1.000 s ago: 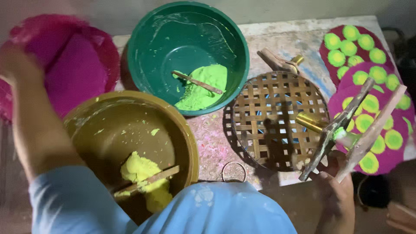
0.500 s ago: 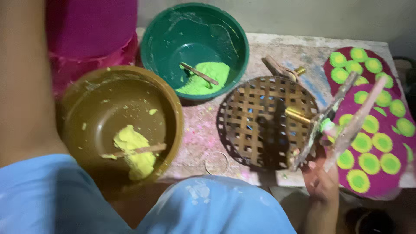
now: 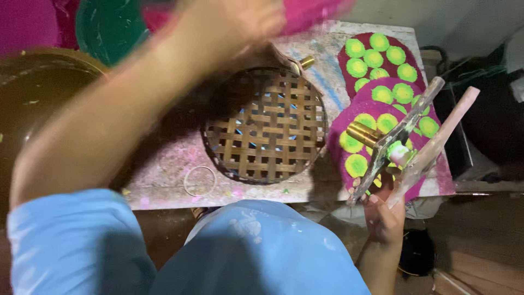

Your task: The person scoops green foam paste from a large bowl into a handheld extruder press, then squeezes the tool to extrude ring-shaped foam pieces onto pink boards, adding to rows of finished rings. They occasionally reload the tool with more paste and reposition the boards.

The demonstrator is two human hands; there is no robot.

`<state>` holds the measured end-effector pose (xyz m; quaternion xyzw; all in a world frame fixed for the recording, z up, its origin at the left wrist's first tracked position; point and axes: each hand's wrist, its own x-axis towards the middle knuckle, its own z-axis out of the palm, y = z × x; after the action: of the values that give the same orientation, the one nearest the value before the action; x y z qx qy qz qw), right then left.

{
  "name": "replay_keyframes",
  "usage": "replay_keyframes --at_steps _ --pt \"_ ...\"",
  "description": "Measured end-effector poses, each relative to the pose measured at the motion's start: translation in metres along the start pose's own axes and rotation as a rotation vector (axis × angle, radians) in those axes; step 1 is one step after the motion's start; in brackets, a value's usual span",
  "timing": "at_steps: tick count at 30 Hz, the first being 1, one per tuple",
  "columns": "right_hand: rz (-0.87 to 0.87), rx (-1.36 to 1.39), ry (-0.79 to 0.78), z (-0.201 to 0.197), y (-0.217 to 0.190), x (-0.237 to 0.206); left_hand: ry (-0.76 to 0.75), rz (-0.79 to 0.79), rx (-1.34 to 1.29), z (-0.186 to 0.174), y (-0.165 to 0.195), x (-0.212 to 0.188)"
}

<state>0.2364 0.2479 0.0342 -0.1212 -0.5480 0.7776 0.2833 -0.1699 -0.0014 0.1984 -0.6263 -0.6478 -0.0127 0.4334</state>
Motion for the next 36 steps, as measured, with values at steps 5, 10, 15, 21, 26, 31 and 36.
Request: replay_keyframes --at_steps 5,10,15,21,26,31,36 --pt "0.008 -0.017 0.02 -0.041 0.0 0.0 -0.217 -0.12 -0.493 0.048 0.179 -0.052" --pt "0.091 -0.015 -0.085 -0.047 -0.001 0.013 -0.294 -0.29 -0.659 0.078 0.251 -0.113" --pt "0.122 0.024 -0.124 -0.031 0.008 0.033 -0.356 -0.389 -0.609 0.072 0.25 -0.136" --pt "0.149 0.064 -0.189 -0.005 0.023 0.046 -0.294 -0.554 -0.784 0.05 0.268 -0.148" --pt "0.174 0.115 -0.159 0.019 0.032 0.05 -0.266 -0.616 -0.9 0.046 0.273 -0.158" --pt "0.118 0.116 -0.095 0.039 0.034 0.049 -0.38 -0.585 -1.087 0.06 0.27 -0.158" --pt "0.075 0.153 -0.081 0.041 0.031 0.034 -0.52 -0.732 -1.332 0.074 0.252 -0.156"
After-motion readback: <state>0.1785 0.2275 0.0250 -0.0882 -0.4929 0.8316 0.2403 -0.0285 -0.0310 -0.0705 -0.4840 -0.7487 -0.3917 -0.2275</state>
